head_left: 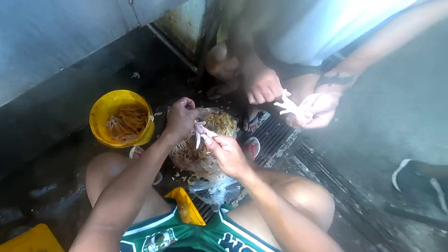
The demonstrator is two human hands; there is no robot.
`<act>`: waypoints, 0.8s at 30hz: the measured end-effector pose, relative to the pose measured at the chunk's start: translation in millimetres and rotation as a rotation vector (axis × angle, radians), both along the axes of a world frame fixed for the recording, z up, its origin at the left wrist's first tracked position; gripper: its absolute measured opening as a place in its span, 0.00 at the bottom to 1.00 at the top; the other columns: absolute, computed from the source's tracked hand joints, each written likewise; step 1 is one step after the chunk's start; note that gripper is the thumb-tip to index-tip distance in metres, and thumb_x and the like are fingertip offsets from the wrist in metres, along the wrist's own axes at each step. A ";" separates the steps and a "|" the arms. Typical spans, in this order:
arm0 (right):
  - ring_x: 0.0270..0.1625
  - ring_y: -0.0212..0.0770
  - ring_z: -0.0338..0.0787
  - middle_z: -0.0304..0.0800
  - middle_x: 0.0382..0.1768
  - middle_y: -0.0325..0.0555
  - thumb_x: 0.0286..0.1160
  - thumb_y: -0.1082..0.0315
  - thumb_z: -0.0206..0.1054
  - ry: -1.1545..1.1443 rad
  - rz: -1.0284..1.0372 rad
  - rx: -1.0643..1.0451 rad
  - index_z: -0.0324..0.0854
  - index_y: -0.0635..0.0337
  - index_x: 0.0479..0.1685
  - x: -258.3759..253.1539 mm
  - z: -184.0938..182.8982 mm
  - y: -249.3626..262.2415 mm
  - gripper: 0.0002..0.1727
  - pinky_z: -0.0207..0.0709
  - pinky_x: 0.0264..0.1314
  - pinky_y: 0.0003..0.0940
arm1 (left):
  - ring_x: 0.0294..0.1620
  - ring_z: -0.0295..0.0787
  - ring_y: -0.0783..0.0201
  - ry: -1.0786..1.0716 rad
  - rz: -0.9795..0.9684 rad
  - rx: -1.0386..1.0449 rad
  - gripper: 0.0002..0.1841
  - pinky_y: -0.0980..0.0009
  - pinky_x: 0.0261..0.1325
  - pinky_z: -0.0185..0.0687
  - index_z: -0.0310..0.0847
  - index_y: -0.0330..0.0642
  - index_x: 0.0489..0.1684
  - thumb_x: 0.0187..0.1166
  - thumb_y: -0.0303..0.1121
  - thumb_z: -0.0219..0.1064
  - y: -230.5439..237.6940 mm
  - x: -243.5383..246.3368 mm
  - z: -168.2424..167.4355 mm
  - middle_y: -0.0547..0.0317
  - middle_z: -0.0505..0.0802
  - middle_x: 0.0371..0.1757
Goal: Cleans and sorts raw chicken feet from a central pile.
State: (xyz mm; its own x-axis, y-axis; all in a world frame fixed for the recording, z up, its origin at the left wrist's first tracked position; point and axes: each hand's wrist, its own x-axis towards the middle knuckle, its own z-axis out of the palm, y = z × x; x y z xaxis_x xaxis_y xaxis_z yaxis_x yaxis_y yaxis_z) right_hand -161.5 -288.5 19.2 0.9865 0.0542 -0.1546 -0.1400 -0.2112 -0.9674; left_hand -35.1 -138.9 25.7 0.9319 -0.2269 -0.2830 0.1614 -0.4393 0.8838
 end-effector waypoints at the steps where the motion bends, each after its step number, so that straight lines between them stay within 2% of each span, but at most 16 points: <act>1: 0.20 0.26 0.72 0.73 0.19 0.30 0.88 0.58 0.58 -0.004 0.031 -0.025 0.82 0.54 0.27 -1.6 3.6 0.7 0.19 0.68 0.24 0.24 | 0.36 0.87 0.54 0.040 0.036 0.007 0.09 0.50 0.40 0.83 0.84 0.42 0.50 0.76 0.33 0.69 2.5 7.3 -4.6 0.49 0.89 0.36; 3: 0.23 0.24 0.74 0.74 0.19 0.31 0.87 0.56 0.58 -0.090 0.171 -0.073 0.80 0.56 0.23 -18.7 16.4 4.3 0.21 0.71 0.27 0.23 | 0.44 0.89 0.50 0.080 0.215 -0.033 0.15 0.47 0.47 0.86 0.82 0.35 0.59 0.78 0.33 0.67 24.1 37.6 -16.0 0.42 0.90 0.47; 4: 0.26 0.24 0.75 0.74 0.21 0.33 0.89 0.56 0.58 -0.162 0.252 -0.043 0.78 0.58 0.21 -30.4 19.8 6.4 0.23 0.71 0.29 0.22 | 0.38 0.87 0.54 0.092 0.339 -0.075 0.17 0.53 0.40 0.86 0.79 0.35 0.62 0.79 0.33 0.66 41.3 57.0 -19.1 0.43 0.89 0.46; 5: 0.28 0.26 0.75 0.74 0.22 0.36 0.90 0.58 0.58 -0.197 0.298 0.007 0.76 0.59 0.20 -38.8 17.9 7.0 0.24 0.70 0.31 0.23 | 0.27 0.79 0.59 0.083 0.445 -0.135 0.16 0.61 0.28 0.78 0.78 0.36 0.60 0.78 0.32 0.64 56.6 71.8 -17.2 0.49 0.85 0.38; 6: 0.29 0.26 0.77 0.77 0.23 0.36 0.90 0.59 0.58 -0.178 0.299 0.026 0.79 0.59 0.22 -42.3 13.2 5.9 0.23 0.72 0.32 0.22 | 0.20 0.72 0.64 0.070 0.499 -0.207 0.13 0.68 0.20 0.70 0.76 0.39 0.57 0.77 0.31 0.63 68.0 78.4 -11.9 0.54 0.82 0.32; 7: 0.28 0.23 0.78 0.80 0.24 0.33 0.90 0.60 0.57 -0.127 0.272 0.027 0.83 0.58 0.26 -40.0 9.2 3.8 0.21 0.73 0.32 0.20 | 0.15 0.69 0.68 0.064 0.483 -0.269 0.11 0.72 0.16 0.66 0.75 0.41 0.55 0.77 0.29 0.62 73.7 78.4 -5.5 0.57 0.81 0.28; 9: 0.27 0.23 0.79 0.85 0.27 0.31 0.89 0.62 0.55 -0.017 0.212 0.042 0.90 0.57 0.41 -25.1 10.5 -2.2 0.17 0.75 0.30 0.20 | 0.15 0.71 0.67 0.095 0.362 -0.331 0.14 0.71 0.16 0.70 0.75 0.40 0.58 0.76 0.27 0.62 71.0 69.2 0.3 0.56 0.82 0.30; 11: 0.26 0.27 0.78 0.84 0.29 0.33 0.86 0.68 0.52 0.041 0.131 0.092 0.89 0.60 0.58 -12.5 14.2 -8.0 0.18 0.74 0.27 0.24 | 0.17 0.73 0.65 0.126 0.268 -0.338 0.13 0.70 0.18 0.71 0.76 0.40 0.54 0.72 0.26 0.63 57.2 52.4 -6.7 0.55 0.82 0.30; 12: 0.24 0.28 0.76 0.82 0.28 0.34 0.84 0.71 0.50 0.058 0.066 0.112 0.87 0.61 0.62 -7.3 14.3 -9.3 0.20 0.73 0.24 0.24 | 0.18 0.74 0.65 0.140 0.230 -0.349 0.12 0.70 0.19 0.72 0.77 0.40 0.52 0.71 0.25 0.63 49.3 44.7 -8.8 0.55 0.82 0.30; 14: 0.19 0.29 0.70 0.77 0.24 0.34 0.81 0.71 0.46 0.093 -0.086 0.199 0.86 0.62 0.60 0.6 9.9 -8.2 0.22 0.66 0.20 0.25 | 0.17 0.74 0.65 0.170 0.143 -0.366 0.10 0.70 0.18 0.72 0.76 0.41 0.50 0.72 0.25 0.62 35.9 32.5 -7.8 0.55 0.82 0.29; 16: 0.18 0.28 0.68 0.73 0.22 0.32 0.87 0.63 0.45 0.137 -0.191 0.265 0.83 0.60 0.54 4.9 5.0 -5.2 0.20 0.66 0.20 0.25 | 0.17 0.77 0.63 0.185 0.045 -0.352 0.11 0.69 0.18 0.73 0.77 0.40 0.52 0.73 0.26 0.62 24.7 23.2 -5.4 0.53 0.83 0.27; 18: 0.19 0.28 0.70 0.73 0.22 0.32 0.88 0.52 0.52 0.138 -0.175 0.258 0.80 0.54 0.51 7.6 0.2 -3.2 0.18 0.68 0.22 0.25 | 0.19 0.77 0.63 0.152 -0.031 -0.294 0.10 0.69 0.19 0.72 0.78 0.40 0.49 0.72 0.27 0.64 13.3 15.6 -2.2 0.53 0.84 0.27; 19: 0.19 0.29 0.70 0.73 0.22 0.33 0.88 0.50 0.55 0.103 -0.144 0.217 0.81 0.55 0.51 8.1 -1.9 -2.0 0.18 0.69 0.22 0.26 | 0.22 0.79 0.62 0.131 -0.064 -0.252 0.10 0.67 0.21 0.74 0.79 0.40 0.49 0.72 0.27 0.66 9.4 11.7 1.3 0.53 0.85 0.29; 21: 0.21 0.28 0.74 0.76 0.22 0.34 0.90 0.55 0.56 0.012 -0.099 0.095 0.84 0.56 0.45 7.5 -4.6 1.6 0.17 0.72 0.25 0.26 | 0.23 0.80 0.60 0.099 -0.108 -0.163 0.08 0.65 0.22 0.76 0.80 0.41 0.50 0.77 0.30 0.67 7.6 0.9 10.8 0.51 0.86 0.31; 23: 0.27 0.26 0.79 0.81 0.26 0.33 0.91 0.58 0.54 -0.064 -0.057 -0.014 0.87 0.55 0.40 6.2 -3.3 2.9 0.18 0.75 0.32 0.24 | 0.21 0.78 0.57 0.077 -0.138 -0.093 0.10 0.63 0.19 0.73 0.79 0.43 0.54 0.78 0.31 0.66 12.8 -7.2 11.8 0.48 0.84 0.30; 24: 0.28 0.25 0.79 0.82 0.26 0.32 0.91 0.59 0.53 -0.095 -0.060 -0.043 0.87 0.55 0.39 5.6 -2.3 3.4 0.18 0.75 0.32 0.23 | 0.20 0.77 0.56 0.075 -0.142 -0.071 0.11 0.63 0.18 0.72 0.79 0.45 0.55 0.77 0.31 0.67 15.0 -9.6 11.4 0.48 0.84 0.29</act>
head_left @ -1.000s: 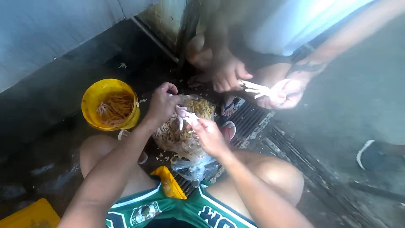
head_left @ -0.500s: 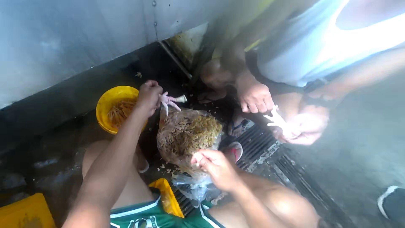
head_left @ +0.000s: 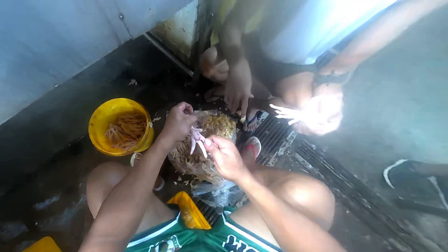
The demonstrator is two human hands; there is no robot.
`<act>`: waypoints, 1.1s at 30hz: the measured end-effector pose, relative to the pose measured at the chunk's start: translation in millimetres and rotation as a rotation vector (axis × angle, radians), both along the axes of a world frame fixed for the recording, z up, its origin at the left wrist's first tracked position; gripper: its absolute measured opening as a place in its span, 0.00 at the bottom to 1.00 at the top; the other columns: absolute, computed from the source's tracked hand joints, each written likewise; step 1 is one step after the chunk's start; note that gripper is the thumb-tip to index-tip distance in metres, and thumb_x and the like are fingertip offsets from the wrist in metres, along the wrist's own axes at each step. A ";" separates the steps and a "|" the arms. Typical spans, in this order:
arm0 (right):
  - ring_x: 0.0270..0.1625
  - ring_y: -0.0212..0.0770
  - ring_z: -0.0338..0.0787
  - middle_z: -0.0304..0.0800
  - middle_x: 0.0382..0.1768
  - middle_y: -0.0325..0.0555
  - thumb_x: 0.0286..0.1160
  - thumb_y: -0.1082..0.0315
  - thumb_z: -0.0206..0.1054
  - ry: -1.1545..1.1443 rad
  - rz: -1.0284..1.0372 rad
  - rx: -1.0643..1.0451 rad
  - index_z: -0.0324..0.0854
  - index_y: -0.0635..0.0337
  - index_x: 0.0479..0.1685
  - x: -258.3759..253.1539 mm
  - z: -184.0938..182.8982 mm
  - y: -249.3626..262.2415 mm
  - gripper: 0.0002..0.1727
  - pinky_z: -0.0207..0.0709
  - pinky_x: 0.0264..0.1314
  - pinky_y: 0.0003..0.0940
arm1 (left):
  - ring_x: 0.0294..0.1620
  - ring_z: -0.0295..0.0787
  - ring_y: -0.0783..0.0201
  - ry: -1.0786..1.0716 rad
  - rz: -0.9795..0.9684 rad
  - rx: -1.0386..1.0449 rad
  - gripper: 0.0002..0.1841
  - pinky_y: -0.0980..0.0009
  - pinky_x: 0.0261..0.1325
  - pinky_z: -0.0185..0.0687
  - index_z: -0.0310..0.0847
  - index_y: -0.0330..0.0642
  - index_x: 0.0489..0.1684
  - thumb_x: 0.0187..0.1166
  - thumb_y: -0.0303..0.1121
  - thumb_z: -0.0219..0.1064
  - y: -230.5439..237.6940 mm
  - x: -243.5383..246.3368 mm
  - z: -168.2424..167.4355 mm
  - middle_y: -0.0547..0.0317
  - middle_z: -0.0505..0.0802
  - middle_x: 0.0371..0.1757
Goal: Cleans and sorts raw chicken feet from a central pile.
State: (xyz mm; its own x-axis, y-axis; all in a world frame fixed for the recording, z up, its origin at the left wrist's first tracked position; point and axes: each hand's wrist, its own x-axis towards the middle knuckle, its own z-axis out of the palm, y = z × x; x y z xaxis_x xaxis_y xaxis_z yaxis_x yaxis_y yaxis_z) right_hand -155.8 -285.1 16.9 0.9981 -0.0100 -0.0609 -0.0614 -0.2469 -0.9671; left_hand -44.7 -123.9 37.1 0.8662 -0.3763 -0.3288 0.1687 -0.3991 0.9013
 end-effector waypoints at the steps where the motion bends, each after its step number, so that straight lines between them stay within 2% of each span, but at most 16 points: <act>1: 0.27 0.25 0.78 0.81 0.25 0.32 0.91 0.60 0.54 -0.025 -0.010 -0.019 0.88 0.56 0.37 -1.0 1.2 0.5 0.18 0.74 0.31 0.23 | 0.19 0.77 0.56 -0.001 0.006 0.016 0.11 0.64 0.17 0.71 0.79 0.45 0.55 0.77 0.31 0.67 0.2 -0.9 -0.6 0.48 0.83 0.28; 3: 0.23 0.24 0.75 0.78 0.21 0.32 0.90 0.62 0.55 -0.096 -0.030 -0.061 0.87 0.57 0.34 -5.2 4.3 2.7 0.18 0.71 0.27 0.22 | 0.24 0.81 0.56 -0.009 0.048 0.058 0.11 0.61 0.23 0.76 0.80 0.44 0.53 0.76 0.33 0.70 -4.6 8.9 -4.5 0.48 0.86 0.31; 4: 0.22 0.23 0.73 0.75 0.20 0.31 0.89 0.62 0.55 -0.156 -0.032 -0.101 0.85 0.57 0.31 -11.2 7.0 4.4 0.18 0.69 0.25 0.20 | 0.32 0.85 0.55 -0.010 0.102 0.088 0.12 0.57 0.33 0.82 0.81 0.41 0.54 0.76 0.33 0.71 -5.7 22.6 -9.6 0.48 0.88 0.36; 6: 0.23 0.22 0.74 0.76 0.20 0.33 0.89 0.60 0.54 -0.320 -0.006 -0.172 0.80 0.58 0.25 -31.7 17.7 7.7 0.21 0.69 0.26 0.19 | 0.42 0.88 0.51 0.012 0.304 0.097 0.18 0.49 0.45 0.87 0.80 0.34 0.62 0.78 0.33 0.67 12.3 56.1 -22.0 0.42 0.90 0.47; 8: 0.26 0.20 0.76 0.79 0.22 0.34 0.90 0.60 0.54 -0.361 0.017 -0.151 0.81 0.60 0.27 -42.4 19.6 6.4 0.21 0.71 0.30 0.15 | 0.23 0.76 0.63 0.010 0.523 -0.025 0.14 0.65 0.23 0.75 0.76 0.37 0.58 0.77 0.31 0.64 34.1 79.8 -25.7 0.52 0.84 0.35; 9: 0.28 0.19 0.78 0.81 0.25 0.33 0.91 0.60 0.53 -0.303 0.027 -0.124 0.82 0.59 0.31 -42.3 16.1 4.1 0.20 0.74 0.32 0.15 | 0.18 0.72 0.66 0.008 0.565 -0.119 0.10 0.69 0.18 0.70 0.75 0.40 0.52 0.75 0.29 0.63 40.7 82.6 -21.8 0.56 0.82 0.30; 12: 0.28 0.21 0.79 0.81 0.28 0.30 0.92 0.62 0.51 -0.086 0.032 0.000 0.87 0.58 0.44 -33.0 7.6 -5.0 0.18 0.76 0.31 0.18 | 0.16 0.76 0.67 0.076 0.369 -0.467 0.13 0.63 0.25 0.87 0.70 0.46 0.60 0.79 0.26 0.59 42.9 68.6 -13.8 0.62 0.78 0.25; 16: 0.25 0.28 0.76 0.80 0.27 0.33 0.92 0.64 0.49 -0.002 0.026 0.048 0.87 0.59 0.59 -31.0 8.1 -14.9 0.19 0.73 0.26 0.23 | 0.15 0.71 0.73 0.086 0.036 -0.632 0.09 0.78 0.19 0.72 0.73 0.47 0.55 0.81 0.27 0.60 41.5 54.9 -13.6 0.66 0.78 0.21; 17: 0.25 0.27 0.75 0.79 0.27 0.32 0.90 0.65 0.49 -0.004 0.018 0.042 0.87 0.59 0.59 -32.0 10.4 -17.1 0.19 0.72 0.26 0.22 | 0.17 0.73 0.74 0.021 -0.006 -0.555 0.09 0.78 0.20 0.73 0.74 0.45 0.54 0.80 0.28 0.62 46.0 56.0 -7.9 0.65 0.80 0.23; 19: 0.24 0.26 0.75 0.79 0.26 0.31 0.89 0.66 0.49 -0.006 -0.003 0.025 0.88 0.57 0.57 -35.4 15.5 -24.4 0.19 0.71 0.26 0.22 | 0.24 0.79 0.69 -0.205 -0.031 -0.155 0.09 0.72 0.26 0.79 0.79 0.41 0.54 0.81 0.29 0.65 65.7 58.7 11.0 0.59 0.85 0.32; 21: 0.23 0.27 0.74 0.78 0.25 0.32 0.88 0.65 0.52 0.003 -0.057 0.006 0.88 0.54 0.56 -37.0 21.6 -36.1 0.17 0.71 0.26 0.23 | 0.40 0.87 0.52 -0.346 0.012 0.367 0.13 0.49 0.44 0.86 0.83 0.38 0.57 0.79 0.33 0.70 93.1 65.1 30.8 0.46 0.90 0.45; 22: 0.23 0.28 0.74 0.79 0.25 0.33 0.87 0.64 0.53 0.011 -0.087 -0.016 0.89 0.52 0.56 -38.1 25.7 -43.0 0.17 0.72 0.25 0.24 | 0.50 0.88 0.41 -0.334 0.075 0.547 0.17 0.36 0.54 0.83 0.83 0.37 0.59 0.79 0.36 0.71 109.0 68.8 30.2 0.38 0.90 0.51; 24: 0.21 0.30 0.76 0.80 0.25 0.33 0.87 0.63 0.54 0.004 -0.104 -0.078 0.89 0.50 0.57 -40.4 32.5 -57.7 0.16 0.73 0.23 0.26 | 0.63 0.83 0.27 -0.215 0.198 0.775 0.29 0.22 0.65 0.72 0.80 0.34 0.68 0.77 0.47 0.76 136.1 71.1 15.8 0.27 0.87 0.60; 28: 0.25 0.25 0.82 0.86 0.29 0.29 0.89 0.61 0.54 -0.057 -0.056 -0.257 0.89 0.48 0.59 -42.4 44.5 -82.5 0.16 0.79 0.24 0.24 | 0.74 0.76 0.25 -0.113 0.119 0.824 0.36 0.22 0.74 0.65 0.74 0.32 0.79 0.81 0.53 0.70 102.0 49.1 -6.0 0.23 0.82 0.70; 31: 0.22 0.24 0.78 0.83 0.27 0.29 0.89 0.61 0.54 -0.089 -0.070 -0.315 0.89 0.48 0.55 -42.9 56.6 -95.2 0.16 0.75 0.22 0.24 | 0.66 0.85 0.35 -0.022 -0.114 0.710 0.26 0.29 0.69 0.75 0.83 0.39 0.70 0.83 0.49 0.69 41.3 36.5 -50.1 0.35 0.89 0.63; 33: 0.21 0.23 0.77 0.83 0.25 0.28 0.90 0.61 0.53 -0.110 -0.091 -0.323 0.89 0.49 0.53 -40.3 63.3 -101.2 0.16 0.73 0.19 0.22 | 0.63 0.88 0.40 0.056 -0.252 0.639 0.20 0.34 0.68 0.78 0.87 0.39 0.64 0.84 0.44 0.68 12.8 30.8 -100.2 0.38 0.92 0.60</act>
State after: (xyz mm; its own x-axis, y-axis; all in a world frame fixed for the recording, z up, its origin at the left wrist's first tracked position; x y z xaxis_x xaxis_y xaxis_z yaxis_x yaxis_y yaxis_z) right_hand -196.1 -386.3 80.2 0.9926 -0.1002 0.0680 0.0031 -0.5397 -0.8419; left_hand -13.9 -111.1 -63.1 0.7532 -0.2813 -0.5946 0.0402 -0.8826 0.4684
